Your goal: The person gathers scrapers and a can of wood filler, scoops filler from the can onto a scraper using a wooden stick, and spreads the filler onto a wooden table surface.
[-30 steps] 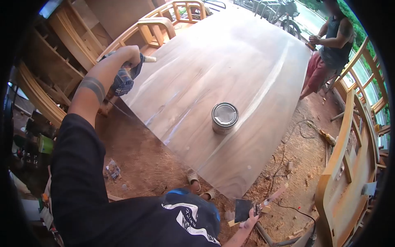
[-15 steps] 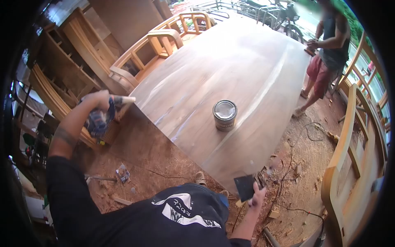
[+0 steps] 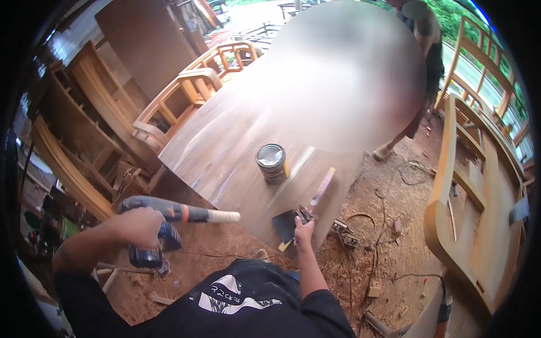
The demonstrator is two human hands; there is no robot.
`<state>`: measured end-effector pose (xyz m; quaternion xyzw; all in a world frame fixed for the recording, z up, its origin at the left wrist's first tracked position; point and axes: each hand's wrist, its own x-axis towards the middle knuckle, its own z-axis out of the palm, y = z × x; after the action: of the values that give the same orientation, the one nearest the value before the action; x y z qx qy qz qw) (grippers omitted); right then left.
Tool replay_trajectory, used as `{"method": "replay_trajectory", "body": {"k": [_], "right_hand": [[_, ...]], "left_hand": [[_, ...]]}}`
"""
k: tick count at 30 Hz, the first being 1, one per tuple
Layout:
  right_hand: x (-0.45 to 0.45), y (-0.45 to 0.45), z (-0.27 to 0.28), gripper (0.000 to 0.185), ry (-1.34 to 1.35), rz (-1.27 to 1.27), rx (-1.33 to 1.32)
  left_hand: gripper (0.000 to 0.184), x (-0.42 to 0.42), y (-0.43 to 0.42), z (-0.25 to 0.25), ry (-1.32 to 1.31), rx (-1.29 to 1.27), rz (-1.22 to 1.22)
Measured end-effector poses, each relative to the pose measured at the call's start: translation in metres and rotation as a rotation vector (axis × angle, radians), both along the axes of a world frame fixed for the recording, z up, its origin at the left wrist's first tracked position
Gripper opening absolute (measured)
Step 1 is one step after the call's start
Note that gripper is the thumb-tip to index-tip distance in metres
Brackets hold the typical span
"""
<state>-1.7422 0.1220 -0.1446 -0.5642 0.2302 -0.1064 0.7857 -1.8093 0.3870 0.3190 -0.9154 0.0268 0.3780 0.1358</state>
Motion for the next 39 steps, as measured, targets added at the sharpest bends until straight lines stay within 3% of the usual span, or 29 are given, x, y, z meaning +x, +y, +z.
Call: {"method": "replay_trajectory", "body": {"k": [5,6,8,10,12,14,15,18,20,21,22,23,24,25,26,27,28,30,32,36,39], "right_hand": [[-0.01,-0.003,0.005,0.028,0.143,-0.041,-0.088],[-0.017,-0.009,0.02,0.031,0.225,-0.021,-0.108],[-0.031,-0.019,0.04,0.036,0.096,-0.063,-0.06],[-0.028,-0.026,0.013,0.04,0.11,-0.067,-0.129],[-0.042,-0.029,0.028,0.043,0.299,-0.083,-0.048],[-0.042,-0.031,0.018,0.046,0.157,-0.083,0.041],[-0.044,-0.036,0.021,0.045,0.155,-0.072,0.009],[-0.052,-0.04,0.03,0.044,0.154,-0.038,-0.047],[-0.057,-0.034,0.035,0.049,0.138,-0.077,-0.016],[-0.049,-0.026,-0.002,0.05,0.126,-0.149,-0.023],[-0.048,-0.024,-0.013,0.054,0.296,-0.159,-0.183],[-0.06,-0.033,0.02,0.055,0.432,-0.094,-0.205],[-0.059,-0.032,-0.016,0.051,0.263,-0.115,-0.193],[-0.07,-0.035,0.023,0.046,0.358,-0.102,0.002],[-0.079,-0.034,0.036,0.039,0.286,-0.121,0.087],[-0.075,-0.031,-0.019,0.033,0.255,-0.11,-0.018],[-0.082,-0.029,-0.021,0.03,0.14,-0.159,0.025],[-0.097,-0.03,0.004,0.029,0.218,-0.191,0.058],[-0.107,-0.029,0.022,0.029,0.206,-0.22,0.113],[-0.122,-0.035,0.006,0.032,0.069,-0.257,0.246],[-0.127,-0.042,0.014,0.034,0.077,-0.241,0.228]], "left_hand": [[0.027,-0.014,-0.036,-0.001,0.082,-0.16,-0.187],[0.028,-0.013,-0.038,-0.001,0.074,-0.153,-0.199],[0.029,-0.004,-0.04,-0.003,0.063,-0.138,-0.25],[0.031,0.012,-0.03,-0.009,0.064,-0.108,-0.314],[0.031,0.018,-0.013,-0.02,-0.012,-0.254,-0.268],[0.03,0.015,-0.036,-0.01,-0.026,0.005,-0.543],[0.032,0.01,-0.065,0.001,0.02,0.087,-0.525],[0.031,0.039,-0.059,-0.017,0.053,-0.05,-0.491],[0.029,0.048,-0.085,-0.004,0.012,-0.145,-0.316],[0.033,0.058,-0.08,-0.007,-0.021,-0.355,-0.333],[0.05,0.061,-0.1,0.004,0.021,-0.416,-0.28],[0.065,0.069,-0.094,-0.002,-0.037,-0.568,-0.207],[0.066,0.061,-0.121,0.012,-0.136,-0.535,-0.1],[0.063,0.068,-0.117,0.008,-0.186,-0.56,-0.04],[0.053,0.089,-0.091,-0.008,-0.153,-0.55,-0.118],[0.04,0.095,-0.088,-0.009,-0.18,-0.457,-0.215],[0.029,0.097,-0.084,-0.011,-0.18,-0.408,-0.25],[0.027,0.088,-0.085,-0.01,-0.112,-0.425,-0.178],[0.025,0.081,-0.072,-0.023,-0.016,-0.356,-0.291],[0.023,0.054,-0.066,-0.035,0.133,-0.173,-0.356],[0.034,0.056,-0.059,-0.027,0.136,-0.369,-0.414]]}}
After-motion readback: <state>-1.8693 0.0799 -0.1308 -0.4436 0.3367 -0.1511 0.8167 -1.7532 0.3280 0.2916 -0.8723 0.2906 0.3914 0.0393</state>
